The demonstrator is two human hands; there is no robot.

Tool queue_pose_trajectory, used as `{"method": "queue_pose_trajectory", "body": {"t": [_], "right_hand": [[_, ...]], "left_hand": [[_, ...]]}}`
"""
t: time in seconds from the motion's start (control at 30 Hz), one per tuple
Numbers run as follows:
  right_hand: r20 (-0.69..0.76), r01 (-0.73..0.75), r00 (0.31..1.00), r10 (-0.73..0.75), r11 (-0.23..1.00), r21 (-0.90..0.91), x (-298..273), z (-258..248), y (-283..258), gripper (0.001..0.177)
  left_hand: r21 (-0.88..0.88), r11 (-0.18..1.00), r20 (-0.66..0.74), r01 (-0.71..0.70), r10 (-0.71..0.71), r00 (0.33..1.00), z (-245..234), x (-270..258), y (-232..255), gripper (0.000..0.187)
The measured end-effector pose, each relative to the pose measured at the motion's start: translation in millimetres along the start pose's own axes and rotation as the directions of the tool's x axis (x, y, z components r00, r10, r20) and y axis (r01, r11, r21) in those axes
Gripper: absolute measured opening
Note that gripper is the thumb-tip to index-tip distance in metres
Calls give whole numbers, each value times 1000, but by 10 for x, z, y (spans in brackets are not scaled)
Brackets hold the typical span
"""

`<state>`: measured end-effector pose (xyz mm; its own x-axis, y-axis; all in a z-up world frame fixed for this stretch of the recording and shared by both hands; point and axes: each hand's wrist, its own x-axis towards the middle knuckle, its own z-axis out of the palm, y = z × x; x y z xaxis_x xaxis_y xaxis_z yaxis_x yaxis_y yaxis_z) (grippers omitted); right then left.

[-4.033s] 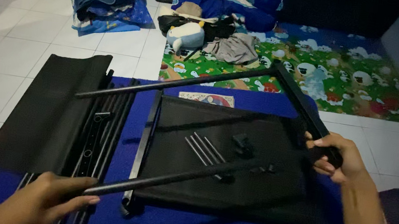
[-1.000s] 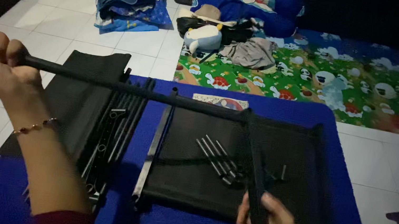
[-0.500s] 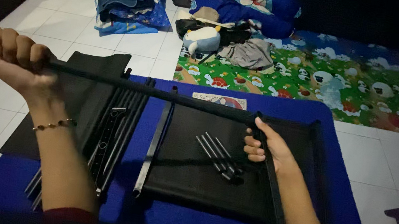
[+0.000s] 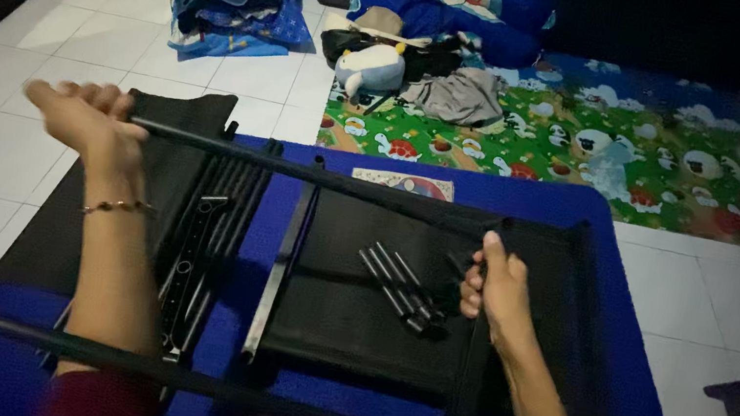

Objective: The person assembles a piece of furniture by inserting metal rods into a black fabric frame and securing them with connectors. They handle multiple rods and connectors, aligning and inserting them into the frame.

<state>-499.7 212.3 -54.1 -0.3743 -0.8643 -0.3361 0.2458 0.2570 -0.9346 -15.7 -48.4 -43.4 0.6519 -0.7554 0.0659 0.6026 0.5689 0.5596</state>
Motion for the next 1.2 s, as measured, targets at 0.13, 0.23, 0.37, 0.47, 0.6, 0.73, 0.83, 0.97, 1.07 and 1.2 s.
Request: {"method": "queue_pose_trajectory", "body": {"t": [0.13,0.23,0.37,0.47,0.6,0.73,0.83,0.97,1.07,1.2], "right_hand": [[-19,-31,999,31,999,-25,15,-70,123,42],[1,-105,994,105,994,-12,10,-124,311,41],[109,-179,981,163,971,158,63,-236,364,38],[157,-116,984,82,968,221,-16,-333,289,30],[59,-17,998,29,981,-194,-333,-305,294,22],[24,-70,997,78,969,-236,-389,-268,365,20],[-72,-74,996,57,966,-247,-148,-510,314,25],[-188,-45,982,-19,943,-331,254,-1090,114,18],[-131,21,989,-66,947,-321,523,-1515,25,15],[-88,3,996,-34,945,-328,861,-1930,98,8]], "left_hand": [[48,996,-83,80,-76,994,-53,49,-144,39],[124,990,-115,74,-60,992,40,65,-249,41],[-169,953,32,252,-251,968,-35,4,-376,40],[-276,921,43,275,-274,961,-325,23,-444,38],[-375,897,-33,235,-267,963,-791,28,-469,40],[-326,912,147,247,-209,967,-863,-284,-354,48],[-64,884,253,463,-434,864,-712,-743,-105,53],[338,697,499,632,-702,508,-574,-1293,415,74],[447,595,588,668,-758,282,-674,-1601,607,82],[744,428,334,513,-903,270,-994,-1922,638,81]]}}
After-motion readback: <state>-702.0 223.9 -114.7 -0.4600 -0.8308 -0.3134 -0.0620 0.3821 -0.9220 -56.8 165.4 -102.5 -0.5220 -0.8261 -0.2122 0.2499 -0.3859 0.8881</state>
